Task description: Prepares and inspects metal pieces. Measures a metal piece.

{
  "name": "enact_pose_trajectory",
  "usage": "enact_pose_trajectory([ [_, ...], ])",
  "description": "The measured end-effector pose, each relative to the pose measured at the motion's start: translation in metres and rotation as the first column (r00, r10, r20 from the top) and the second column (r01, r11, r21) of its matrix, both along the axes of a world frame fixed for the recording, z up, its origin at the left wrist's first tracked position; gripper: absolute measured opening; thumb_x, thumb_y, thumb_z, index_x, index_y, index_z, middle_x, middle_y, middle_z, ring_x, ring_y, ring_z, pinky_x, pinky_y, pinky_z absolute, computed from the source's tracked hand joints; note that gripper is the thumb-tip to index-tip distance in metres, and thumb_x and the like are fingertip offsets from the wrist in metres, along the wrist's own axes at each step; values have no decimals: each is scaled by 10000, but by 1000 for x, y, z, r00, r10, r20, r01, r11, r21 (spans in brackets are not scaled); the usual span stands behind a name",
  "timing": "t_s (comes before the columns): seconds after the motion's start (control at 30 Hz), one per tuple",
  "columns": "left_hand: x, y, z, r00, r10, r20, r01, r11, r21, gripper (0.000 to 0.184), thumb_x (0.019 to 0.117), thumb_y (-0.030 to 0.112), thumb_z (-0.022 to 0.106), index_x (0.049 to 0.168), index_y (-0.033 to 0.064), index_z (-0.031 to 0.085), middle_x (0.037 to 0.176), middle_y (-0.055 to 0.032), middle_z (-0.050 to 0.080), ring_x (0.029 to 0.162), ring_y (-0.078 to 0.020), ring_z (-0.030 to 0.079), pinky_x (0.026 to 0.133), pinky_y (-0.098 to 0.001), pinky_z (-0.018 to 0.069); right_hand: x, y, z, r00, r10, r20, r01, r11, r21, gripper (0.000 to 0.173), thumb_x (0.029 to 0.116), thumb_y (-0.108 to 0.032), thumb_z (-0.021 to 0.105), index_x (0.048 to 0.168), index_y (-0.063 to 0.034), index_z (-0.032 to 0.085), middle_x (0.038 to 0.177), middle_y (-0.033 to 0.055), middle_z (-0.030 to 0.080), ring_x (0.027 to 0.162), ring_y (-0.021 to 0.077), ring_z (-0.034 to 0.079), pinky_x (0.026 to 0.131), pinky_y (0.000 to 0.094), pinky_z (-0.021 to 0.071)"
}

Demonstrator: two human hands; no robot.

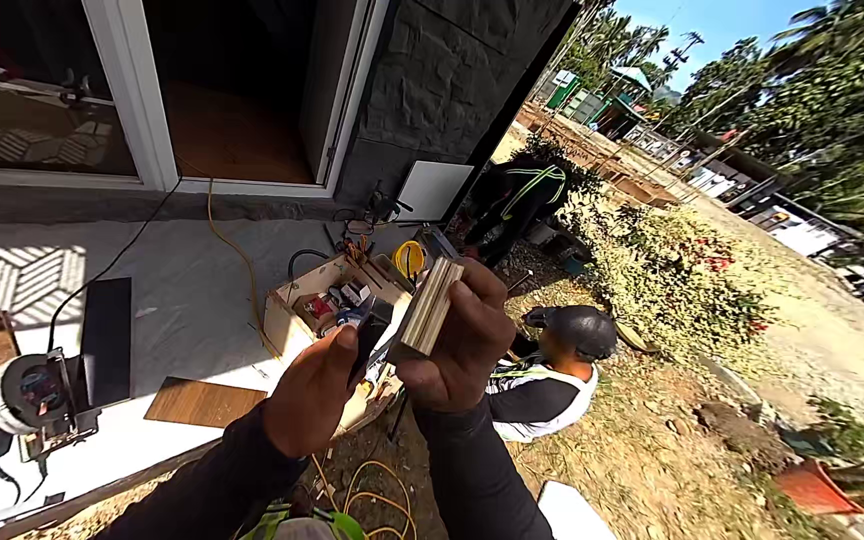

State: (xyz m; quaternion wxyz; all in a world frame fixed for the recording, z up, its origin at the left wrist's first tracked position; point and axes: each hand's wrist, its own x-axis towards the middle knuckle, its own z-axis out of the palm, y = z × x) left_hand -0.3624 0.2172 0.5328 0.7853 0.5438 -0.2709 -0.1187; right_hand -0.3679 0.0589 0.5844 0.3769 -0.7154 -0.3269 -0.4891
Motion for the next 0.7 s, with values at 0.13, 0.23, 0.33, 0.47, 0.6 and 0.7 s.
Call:
enact_pose_trajectory([
  [0.13, -1, 8, 2, 990, -120, -67, 114, 990, -88, 588, 964, 744, 390, 884, 202, 605, 648, 103, 495, 510, -1, 452, 469, -156, 410, 11, -14, -21, 993, -105, -54, 104, 994, -21, 527, 967, -557, 652, 1406, -305, 504, 1380, -47, 497, 1267, 69, 526, 1021, 278, 508],
  [0.23, 6, 14, 10, 992, -123, -40, 123, 992, 9, 615, 922, 791, 406, 885, 210, 604, 656, 108, 503, 518, -3, 475, 474, -158, 435, 10, -27, -31, 929, 124, -349, 34, 910, 414, 375, 982, -546, 605, 1286, -327, 621, 1246, -119, 630, 1078, 30, 626, 891, 277, 562],
  [0.33, 19, 17, 15, 983, -55, 175, 15, 975, 221, 569, 1002, 710, 371, 937, 202, 619, 709, 105, 535, 580, -7, 511, 529, -192, 465, 9, -32, -24, 811, 475, -341, -62, 650, 757, 431, 932, -583, 606, 1149, -226, 708, 1020, 3, 729, 893, 141, 707, 767, 355, 610],
  [0.47, 20, 15, 20, 932, 3, 363, -150, 913, 378, 563, 1009, 694, 390, 916, 189, 621, 684, 85, 540, 566, -22, 527, 517, -240, 475, -10, -20, -19, 811, 283, -512, 79, 814, 576, 671, 840, -736, 662, 1207, -176, 624, 1013, -29, 691, 872, 76, 670, 767, 310, 594],
  [0.6, 10, 12, 20, 938, 10, 346, -163, 894, 417, 577, 998, 714, 390, 960, 196, 642, 697, 98, 549, 577, -9, 540, 512, -223, 476, -25, -10, -16, 863, -7, -504, 242, 883, 402, 629, 771, -504, 849, 1196, -102, 615, 1156, 6, 631, 874, 32, 639, 712, 249, 587],
  [0.7, 4, 10, 18, 950, 22, 313, -158, 895, 417, 604, 986, 731, 397, 1025, 190, 664, 732, 93, 577, 601, -12, 563, 528, -224, 503, -32, -13, -20, 884, -47, -465, 233, 906, 352, 595, 809, -509, 823, 1182, -88, 629, 1241, 30, 589, 1013, 48, 624, 788, 247, 587],
])
